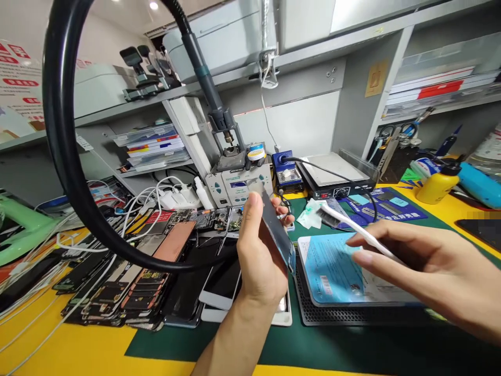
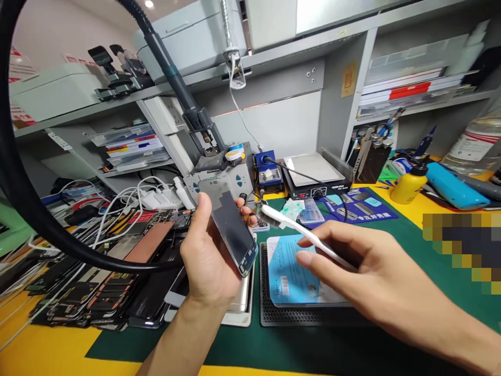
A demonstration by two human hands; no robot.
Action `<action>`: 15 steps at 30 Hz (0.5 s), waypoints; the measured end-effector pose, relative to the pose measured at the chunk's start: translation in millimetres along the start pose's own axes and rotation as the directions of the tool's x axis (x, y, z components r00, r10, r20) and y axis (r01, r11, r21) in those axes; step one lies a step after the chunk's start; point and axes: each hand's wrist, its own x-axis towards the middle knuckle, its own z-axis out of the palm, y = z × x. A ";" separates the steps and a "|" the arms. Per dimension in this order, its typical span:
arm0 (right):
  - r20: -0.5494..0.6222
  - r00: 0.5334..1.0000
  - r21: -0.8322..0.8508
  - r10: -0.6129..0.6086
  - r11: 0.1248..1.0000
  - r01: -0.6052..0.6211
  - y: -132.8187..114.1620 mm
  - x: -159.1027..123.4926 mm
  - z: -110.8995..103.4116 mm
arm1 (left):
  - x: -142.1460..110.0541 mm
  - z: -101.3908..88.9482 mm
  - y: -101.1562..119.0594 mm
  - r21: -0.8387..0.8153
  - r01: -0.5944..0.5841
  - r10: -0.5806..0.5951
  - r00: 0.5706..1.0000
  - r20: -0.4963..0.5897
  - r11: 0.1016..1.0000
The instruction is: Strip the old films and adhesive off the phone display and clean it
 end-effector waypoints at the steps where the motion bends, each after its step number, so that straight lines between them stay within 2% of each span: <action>1: -0.055 0.998 -0.010 -0.021 1.000 0.020 -6.4 2.5 3.0 | -1.8 -0.1 -0.3 0.016 -0.033 0.033 0.999 0.013 0.999; 3: -0.133 0.981 -0.083 -0.142 0.988 0.132 -15.9 5.3 9.7 | -7.7 1.1 0.0 0.061 -0.110 0.107 0.993 0.058 0.992; 4: -0.185 0.952 -0.142 -0.245 0.965 0.221 -18.2 5.7 12.7 | -11.3 2.6 0.3 0.084 -0.165 0.159 0.984 0.075 0.983; 6: -0.231 0.862 -0.250 -0.452 0.883 0.396 -17.6 5.0 17.7 | -18.6 6.7 0.4 0.121 -0.276 0.267 0.960 0.083 0.954; 7: -0.240 0.821 -0.291 -0.518 0.845 0.448 -15.1 4.0 19.8 | -21.7 8.9 -0.4 0.139 -0.324 0.316 0.945 0.080 0.936; 8: -0.242 0.791 -0.322 -0.561 0.816 0.480 -11.7 2.7 21.8 | -24.1 10.5 -2.2 0.155 -0.356 0.347 0.934 0.080 0.922; 11: -0.251 0.755 -0.377 -0.606 0.779 0.501 -0.8 -2.1 27.4 | -26.3 6.8 -11.1 0.193 -0.367 0.352 0.930 0.107 0.910; 13: -0.255 0.741 -0.401 -0.621 0.765 0.503 3.7 -4.6 30.4 | -26.0 -7.9 -14.4 0.254 -0.301 0.265 0.949 0.169 0.919; 14: -0.255 0.731 -0.416 -0.633 0.755 0.508 4.9 -5.6 31.4 | -26.8 -19.1 -13.0 0.251 -0.363 0.340 0.931 0.132 0.897; 15: -0.248 0.722 -0.431 -0.645 0.742 0.514 5.5 -6.4 32.0 | -28.6 -32.3 -8.8 0.263 -0.336 0.323 0.942 0.094 0.904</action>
